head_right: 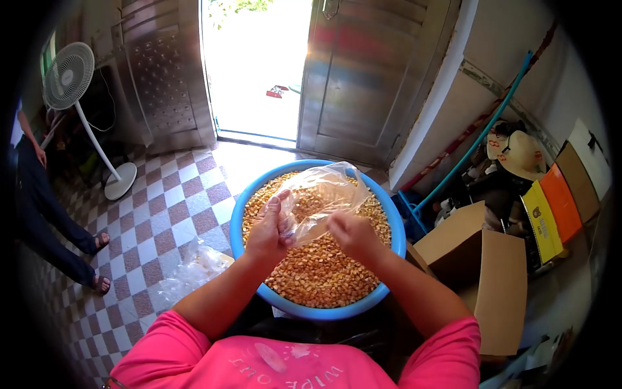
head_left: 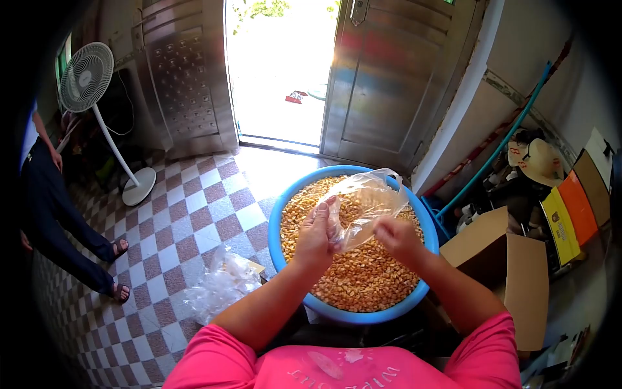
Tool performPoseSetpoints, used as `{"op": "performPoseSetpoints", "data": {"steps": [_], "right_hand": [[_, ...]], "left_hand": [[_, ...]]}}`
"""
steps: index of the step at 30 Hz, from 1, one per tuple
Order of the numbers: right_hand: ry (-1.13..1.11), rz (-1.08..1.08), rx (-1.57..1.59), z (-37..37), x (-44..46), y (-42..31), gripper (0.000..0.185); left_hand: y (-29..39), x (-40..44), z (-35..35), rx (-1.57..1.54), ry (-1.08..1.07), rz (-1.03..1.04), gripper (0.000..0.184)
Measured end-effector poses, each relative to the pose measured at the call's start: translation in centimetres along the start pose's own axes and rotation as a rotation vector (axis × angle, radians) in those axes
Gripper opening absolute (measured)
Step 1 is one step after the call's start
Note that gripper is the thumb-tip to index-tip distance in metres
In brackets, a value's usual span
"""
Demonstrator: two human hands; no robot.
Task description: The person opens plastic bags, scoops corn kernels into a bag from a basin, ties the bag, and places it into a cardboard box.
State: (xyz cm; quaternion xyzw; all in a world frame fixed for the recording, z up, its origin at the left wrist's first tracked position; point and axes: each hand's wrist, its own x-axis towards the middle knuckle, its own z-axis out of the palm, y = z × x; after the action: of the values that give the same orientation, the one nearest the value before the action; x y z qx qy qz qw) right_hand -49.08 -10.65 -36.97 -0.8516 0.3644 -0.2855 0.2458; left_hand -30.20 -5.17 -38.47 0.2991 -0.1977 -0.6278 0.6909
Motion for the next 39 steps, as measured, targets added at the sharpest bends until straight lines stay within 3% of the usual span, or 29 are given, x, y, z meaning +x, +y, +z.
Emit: {"op": "performPoseSetpoints", "data": {"steps": [2,4,10,14,16,17,19,21,25,27,28,30,31,32,34,36,37,39], "right_hand": [[-0.068,-0.303,-0.266,0.8,-1.8,-0.7,0.011],[0.084,-0.475,-0.469,2.1,-2.2,-0.7,0.014],[-0.193,-0.196,-0.511,4.5,-3.7,1.6,0.023],[-0.251,-0.142,-0.480,3.1,-3.7,0.6,0.025],[-0.255,0.021,-0.044,2.2,-3.2,-0.1,0.026],[-0.258,0.022,-0.045,1.9,-2.3,-0.3,0.026],[-0.269,0.376,0.522,1.1,0.5,-0.7,0.025],[-0.276,0.645,0.729,0.1,3.4,-1.8,0.019],[-0.158,0.659,0.935,1.5,6.7,-1.3,0.021],[-0.164,0.401,0.632,1.7,6.8,-1.0,0.020],[-0.168,0.409,0.629,1.7,6.4,-0.5,0.020],[0.101,0.023,0.203,1.3,4.8,0.8,0.021],[0.077,0.199,0.372,0.5,3.6,-0.1,0.017],[0.079,0.203,0.371,-0.1,2.2,-1.1,0.017],[-0.089,0.176,-0.079,-0.5,-0.8,-2.5,0.015],[-0.068,-0.186,-0.283,1.8,-3.4,-1.5,0.017],[-0.069,-0.185,-0.283,2.7,-3.9,-1.5,0.017],[-0.035,-0.481,-0.453,4.2,-4.6,-1.5,0.017]], "left_hand": [[0.0,0.0,-0.1,-0.002,-0.007,0.013,0.033],[-0.2,-0.2,-0.2,0.004,-0.011,0.023,0.033],[-1.0,-0.7,-1.8,0.025,-0.075,0.074,0.031],[-1.1,-1.3,-1.8,0.038,-0.051,0.103,0.031],[-1.1,-1.6,-1.6,0.041,-0.044,0.107,0.031],[-1.1,-1.8,-1.2,0.048,-0.028,0.111,0.031],[-1.4,-2.1,-1.3,0.057,-0.010,0.111,0.031],[-2.2,-2.0,-2.0,0.116,-0.030,0.121,0.032],[-2.7,-2.6,-1.3,0.072,-0.014,0.099,0.033],[-2.6,-2.6,-1.4,0.091,-0.034,0.081,0.036],[-2.6,-2.6,-1.5,0.085,-0.030,0.076,0.036],[-2.8,-2.2,-1.8,0.091,-0.080,0.089,0.036],[-3.0,-2.1,-1.9,0.072,-0.094,0.091,0.035],[-2.9,-2.1,-1.9,0.071,-0.095,0.087,0.035],[-2.6,-2.3,-1.5,0.100,-0.037,0.083,0.035],[-2.5,-2.6,-1.0,0.086,0.005,0.106,0.036],[-2.5,-2.6,-1.1,0.075,-0.011,0.098,0.036],[-2.8,-2.3,-2.0,0.087,-0.054,0.085,0.036]]}}
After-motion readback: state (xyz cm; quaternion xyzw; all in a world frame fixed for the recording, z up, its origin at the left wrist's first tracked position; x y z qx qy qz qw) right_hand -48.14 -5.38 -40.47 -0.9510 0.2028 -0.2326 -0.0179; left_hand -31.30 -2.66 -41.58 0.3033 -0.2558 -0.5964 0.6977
